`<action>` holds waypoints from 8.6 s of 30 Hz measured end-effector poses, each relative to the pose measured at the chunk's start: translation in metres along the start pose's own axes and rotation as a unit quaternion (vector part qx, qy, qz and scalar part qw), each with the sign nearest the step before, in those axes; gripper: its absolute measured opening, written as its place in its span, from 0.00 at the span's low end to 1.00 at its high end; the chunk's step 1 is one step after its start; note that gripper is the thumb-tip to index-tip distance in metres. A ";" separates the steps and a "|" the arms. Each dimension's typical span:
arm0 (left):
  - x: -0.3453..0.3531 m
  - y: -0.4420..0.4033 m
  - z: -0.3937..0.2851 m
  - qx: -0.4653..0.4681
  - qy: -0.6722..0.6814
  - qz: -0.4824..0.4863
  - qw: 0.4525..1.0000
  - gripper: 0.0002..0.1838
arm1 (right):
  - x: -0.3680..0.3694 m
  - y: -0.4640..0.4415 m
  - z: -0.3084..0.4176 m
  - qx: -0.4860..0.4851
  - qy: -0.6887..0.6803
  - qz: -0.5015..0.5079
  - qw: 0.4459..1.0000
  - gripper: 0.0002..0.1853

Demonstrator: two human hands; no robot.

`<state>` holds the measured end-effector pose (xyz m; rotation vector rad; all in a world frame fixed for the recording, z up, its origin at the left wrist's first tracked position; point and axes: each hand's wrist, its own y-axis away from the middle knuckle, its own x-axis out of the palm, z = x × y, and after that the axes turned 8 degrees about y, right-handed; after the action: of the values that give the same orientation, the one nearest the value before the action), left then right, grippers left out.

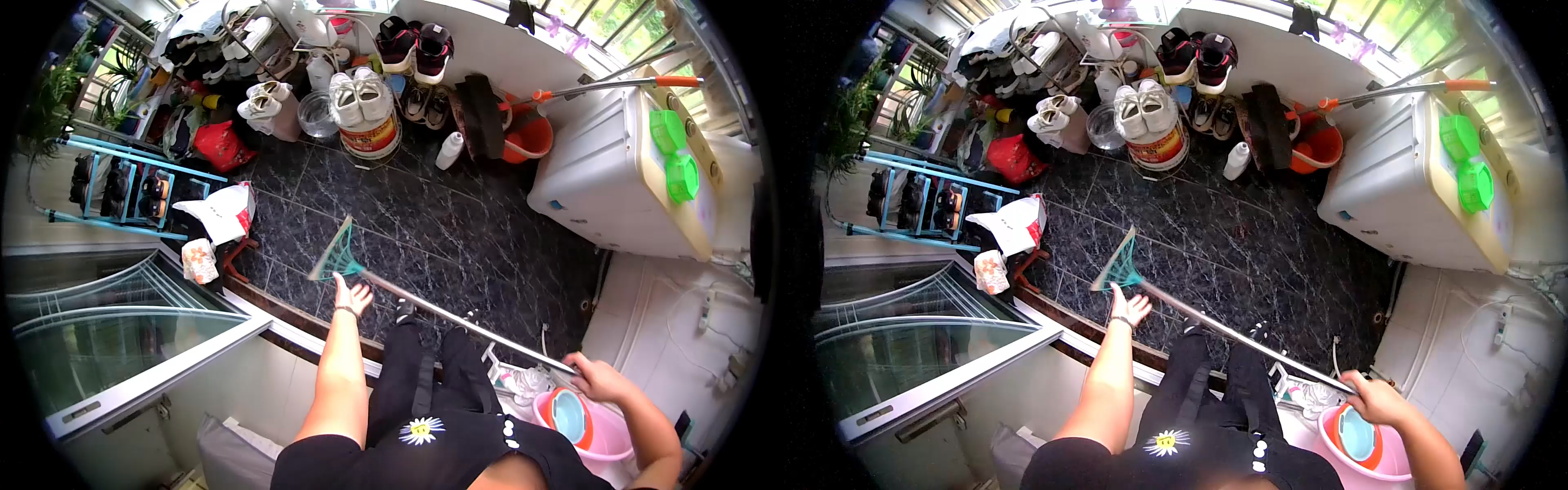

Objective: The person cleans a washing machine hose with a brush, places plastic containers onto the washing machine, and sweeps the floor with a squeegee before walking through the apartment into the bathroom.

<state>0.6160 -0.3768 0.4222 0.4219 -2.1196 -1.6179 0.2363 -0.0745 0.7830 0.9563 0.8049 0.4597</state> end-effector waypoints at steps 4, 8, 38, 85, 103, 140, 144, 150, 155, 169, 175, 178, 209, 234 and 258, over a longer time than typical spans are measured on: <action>-0.080 0.005 0.023 0.021 -0.170 0.026 0.985 0.44 | 0.034 -0.106 0.003 -0.113 0.040 -0.080 0.989 0.23; -0.163 0.034 0.023 -0.023 -0.261 0.064 0.963 0.34 | 0.048 -0.225 0.038 -0.101 0.120 -0.131 0.979 0.24; -0.181 0.030 -0.029 0.034 -0.508 0.035 0.860 0.16 | 0.054 -0.147 0.036 0.201 0.128 -0.209 0.949 0.23; -0.184 0.143 0.075 0.071 -0.624 0.027 0.778 0.14 | 0.132 -0.162 -0.188 0.261 -0.149 -0.304 0.904 0.21; -0.244 0.118 0.061 0.091 -0.631 0.090 0.765 0.14 | 0.271 0.063 -0.193 0.318 -0.077 -0.210 0.921 0.21; 0.095 0.080 0.125 0.126 -0.705 0.246 0.653 0.13 | 0.268 0.139 -0.314 0.540 -0.020 -0.097 0.836 0.12; 0.110 0.008 0.084 0.056 -0.762 0.236 0.600 0.11 | 0.267 0.121 -0.223 0.575 -0.204 -0.170 0.774 0.12; 0.215 -0.065 -0.008 0.018 -0.893 0.206 0.399 0.10 | 0.304 0.020 -0.024 0.379 -0.759 -0.230 0.477 0.12; 0.385 -0.066 -0.022 0.082 -0.825 0.242 0.505 0.10 | 0.347 -0.083 0.207 0.411 -0.769 -0.245 0.424 0.10; 0.355 0.006 0.121 -0.067 -0.930 0.327 0.152 0.13 | 0.331 -0.248 0.351 0.533 -0.700 -0.165 0.445 0.12; 0.362 0.042 0.135 -0.038 -0.915 0.397 0.066 0.15 | 0.292 -0.263 0.142 0.518 -0.707 -0.290 0.384 0.14; 0.372 0.052 0.112 0.007 -0.881 0.450 0.145 0.12 | 0.282 -0.215 0.148 0.532 -0.682 -0.334 0.376 0.26; 0.469 -0.043 0.168 -0.054 -0.904 0.133 0.403 0.13 | 0.229 -0.161 -0.102 0.486 -0.622 -0.258 0.557 0.27; 0.350 -0.021 0.242 0.229 -0.814 0.486 -0.219 0.16 | 0.294 0.030 -0.240 0.512 -0.559 -0.293 0.583 0.23; 0.131 0.047 0.118 0.279 -0.738 0.021 0.614 0.15 | 0.192 0.196 -0.475 0.436 0.049 -0.142 0.888 0.14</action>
<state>0.4446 -0.3306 0.4621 -1.3514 -3.6888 -1.1712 -0.0124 0.4099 0.7191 1.6161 1.2618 -0.1514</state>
